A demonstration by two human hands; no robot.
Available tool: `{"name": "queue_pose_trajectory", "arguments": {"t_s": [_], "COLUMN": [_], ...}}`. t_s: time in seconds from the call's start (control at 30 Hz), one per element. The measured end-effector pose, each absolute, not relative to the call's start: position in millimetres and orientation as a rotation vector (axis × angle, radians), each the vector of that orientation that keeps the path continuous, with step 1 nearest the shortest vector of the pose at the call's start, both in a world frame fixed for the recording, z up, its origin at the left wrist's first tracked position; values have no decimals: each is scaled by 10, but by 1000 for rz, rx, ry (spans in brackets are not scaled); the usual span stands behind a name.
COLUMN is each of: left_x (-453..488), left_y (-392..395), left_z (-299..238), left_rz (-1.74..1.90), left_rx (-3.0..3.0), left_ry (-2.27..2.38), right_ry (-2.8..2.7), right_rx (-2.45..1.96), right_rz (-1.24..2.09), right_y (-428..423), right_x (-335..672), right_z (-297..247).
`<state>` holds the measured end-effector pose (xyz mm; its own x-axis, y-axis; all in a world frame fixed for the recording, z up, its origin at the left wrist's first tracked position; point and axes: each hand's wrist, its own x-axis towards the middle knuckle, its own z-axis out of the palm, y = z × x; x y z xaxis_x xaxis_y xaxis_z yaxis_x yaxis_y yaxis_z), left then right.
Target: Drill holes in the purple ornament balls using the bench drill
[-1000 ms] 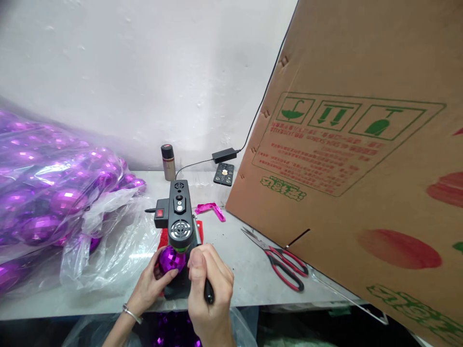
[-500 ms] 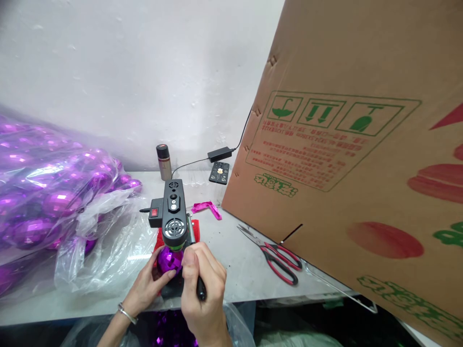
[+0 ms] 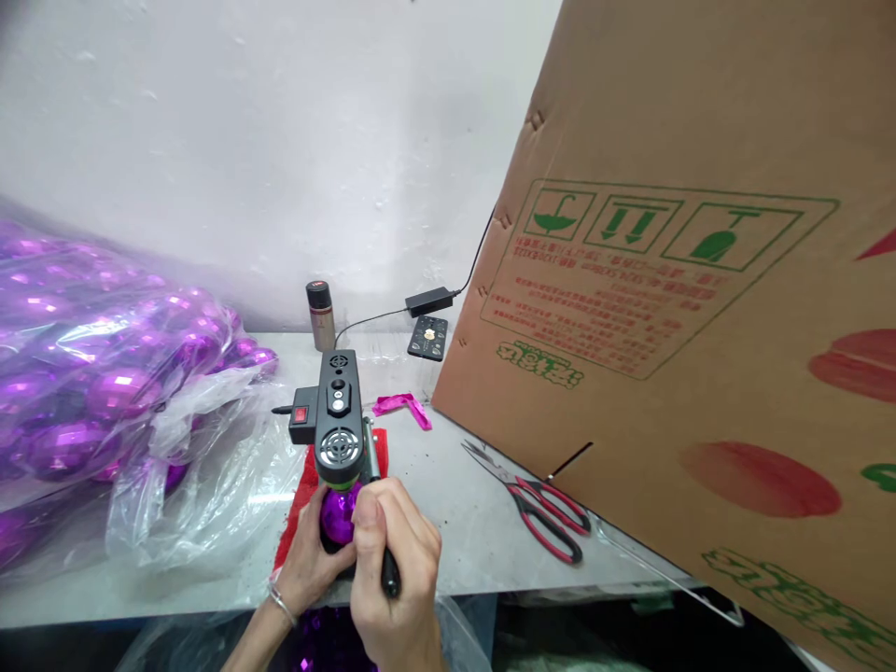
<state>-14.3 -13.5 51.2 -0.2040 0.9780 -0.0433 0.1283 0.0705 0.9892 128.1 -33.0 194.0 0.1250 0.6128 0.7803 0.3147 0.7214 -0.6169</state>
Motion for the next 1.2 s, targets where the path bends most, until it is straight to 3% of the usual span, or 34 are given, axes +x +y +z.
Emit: {"name": "queue_pose_trajectory", "arguments": {"t_s": [0.47,1.2], "left_x": [-164,-139], "left_y": [-174,-138], "left_z": [292,206], "left_rz": [1162,1043], "left_rx": [1254,1479], "left_ry": [1447,1533], "right_ry": [-1340,-1324], "right_rx": [-760,-750], "right_rz": [190,164], "right_y": [-306,-282], "right_x": [1217,1251], "right_z": [1444,1312]}}
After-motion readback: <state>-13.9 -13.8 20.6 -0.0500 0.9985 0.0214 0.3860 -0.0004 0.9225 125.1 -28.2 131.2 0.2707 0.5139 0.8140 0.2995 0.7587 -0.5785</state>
